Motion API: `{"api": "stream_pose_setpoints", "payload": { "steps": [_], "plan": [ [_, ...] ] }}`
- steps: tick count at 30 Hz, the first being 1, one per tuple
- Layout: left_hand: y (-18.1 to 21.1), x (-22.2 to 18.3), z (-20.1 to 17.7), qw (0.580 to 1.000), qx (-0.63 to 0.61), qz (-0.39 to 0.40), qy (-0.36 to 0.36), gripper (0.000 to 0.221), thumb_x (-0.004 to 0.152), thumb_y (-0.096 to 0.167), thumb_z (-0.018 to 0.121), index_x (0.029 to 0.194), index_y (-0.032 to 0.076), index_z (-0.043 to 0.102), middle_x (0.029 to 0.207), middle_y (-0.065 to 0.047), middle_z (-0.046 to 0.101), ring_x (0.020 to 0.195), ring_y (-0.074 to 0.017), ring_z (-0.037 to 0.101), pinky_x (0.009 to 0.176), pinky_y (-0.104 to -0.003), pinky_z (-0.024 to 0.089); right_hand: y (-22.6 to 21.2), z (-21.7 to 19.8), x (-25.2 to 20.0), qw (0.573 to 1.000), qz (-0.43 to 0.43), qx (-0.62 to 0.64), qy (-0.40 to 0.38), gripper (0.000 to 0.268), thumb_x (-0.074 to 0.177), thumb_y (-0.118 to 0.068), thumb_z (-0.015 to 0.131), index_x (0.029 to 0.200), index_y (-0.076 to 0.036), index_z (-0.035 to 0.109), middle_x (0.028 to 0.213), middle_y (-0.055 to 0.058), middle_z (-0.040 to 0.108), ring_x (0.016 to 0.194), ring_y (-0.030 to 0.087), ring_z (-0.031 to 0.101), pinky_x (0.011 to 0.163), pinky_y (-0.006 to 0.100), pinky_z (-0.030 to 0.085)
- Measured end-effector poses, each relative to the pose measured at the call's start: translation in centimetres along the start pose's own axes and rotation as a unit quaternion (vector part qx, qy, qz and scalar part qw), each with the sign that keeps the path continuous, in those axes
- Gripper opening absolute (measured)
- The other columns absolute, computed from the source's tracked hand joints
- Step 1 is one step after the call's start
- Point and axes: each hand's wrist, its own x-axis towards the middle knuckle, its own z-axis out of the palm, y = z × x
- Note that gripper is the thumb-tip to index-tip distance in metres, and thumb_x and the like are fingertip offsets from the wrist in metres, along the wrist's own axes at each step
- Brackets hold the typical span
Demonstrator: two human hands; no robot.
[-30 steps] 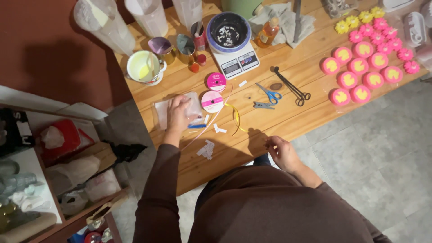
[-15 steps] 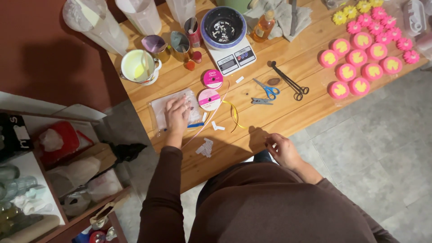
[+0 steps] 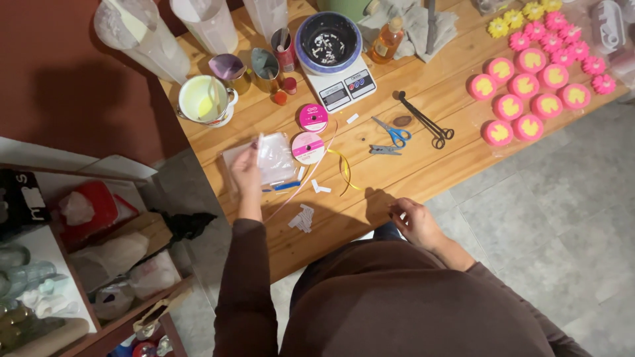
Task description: Measuring ribbon, cutting it, and packaging small yellow decorative items into bags.
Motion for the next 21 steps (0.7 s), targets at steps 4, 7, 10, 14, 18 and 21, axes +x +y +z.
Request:
{"api": "stream_pose_setpoints", "payload": {
  "steps": [4,7,10,14,18,21],
  "plan": [
    [8.7,-1.0,0.7,0.967,-0.253,0.028,0.020,0.015,0.097,0.007,0.067,0.108,-0.003,0.072,0.119,-0.015,0.076,0.110,-0.0242,0.074,0.099,-0.036,0.060,-1.5,-0.6,1.0,1.000,0.006,0.012,-0.012,0.016,0.088,-0.003,0.071,0.104,-0.001,0.069,0.094,0.011,0.072,0.078,0.022,0.074,0.066,0.031,0.060],
    [18.3,-5.5,3.6,0.930,-0.352,-0.086,-0.069,0.024,0.103,0.016,0.061,0.121,0.002,0.069,0.121,-0.014,0.074,0.108,-0.0242,0.072,0.091,-0.036,0.058,-5.1,-2.3,3.5,0.997,-0.053,0.058,0.002,0.022,0.087,-0.002,0.069,0.108,-0.005,0.071,0.095,0.008,0.075,0.083,0.019,0.075,0.065,0.030,0.059],
    [21.5,-9.4,7.1,0.901,-0.361,-0.157,-0.183,0.028,0.104,0.019,0.061,0.124,0.001,0.067,0.120,-0.013,0.074,0.111,-0.0240,0.072,0.093,-0.036,0.058,-9.5,-4.0,6.8,0.983,-0.094,0.152,0.029,0.026,0.090,-0.006,0.072,0.115,-0.004,0.067,0.108,0.006,0.072,0.099,0.015,0.070,0.081,0.029,0.056],
    [22.6,-14.1,10.8,0.885,-0.285,-0.236,-0.283,0.030,0.104,0.019,0.063,0.126,-0.001,0.065,0.118,-0.014,0.073,0.106,-0.0242,0.070,0.089,-0.037,0.057,-14.9,-5.7,10.3,0.902,-0.107,0.418,-0.029,0.030,0.093,-0.008,0.071,0.122,-0.002,0.067,0.124,0.003,0.067,0.116,0.011,0.064,0.098,0.027,0.053],
    [24.7,-16.6,12.1,0.874,-0.328,-0.201,-0.297,0.032,0.105,0.019,0.059,0.128,-0.003,0.063,0.116,-0.014,0.073,0.104,-0.0262,0.072,0.087,-0.039,0.059,-13.4,-4.9,11.1,0.910,-0.103,0.399,0.048,0.007,0.097,-0.001,0.073,0.101,0.003,0.077,0.103,0.007,0.077,0.096,0.013,0.070,0.090,0.028,0.056],
    [30.3,-18.4,12.6,0.914,-0.179,0.004,-0.363,0.045,0.086,0.003,0.069,0.130,-0.001,0.058,0.129,-0.010,0.066,0.119,-0.0203,0.066,0.092,-0.033,0.056,-14.0,-5.7,10.1,0.891,-0.071,0.438,0.095,0.006,0.096,-0.002,0.073,0.096,0.002,0.078,0.096,0.006,0.077,0.089,0.012,0.069,0.084,0.027,0.056]
  ]
}}
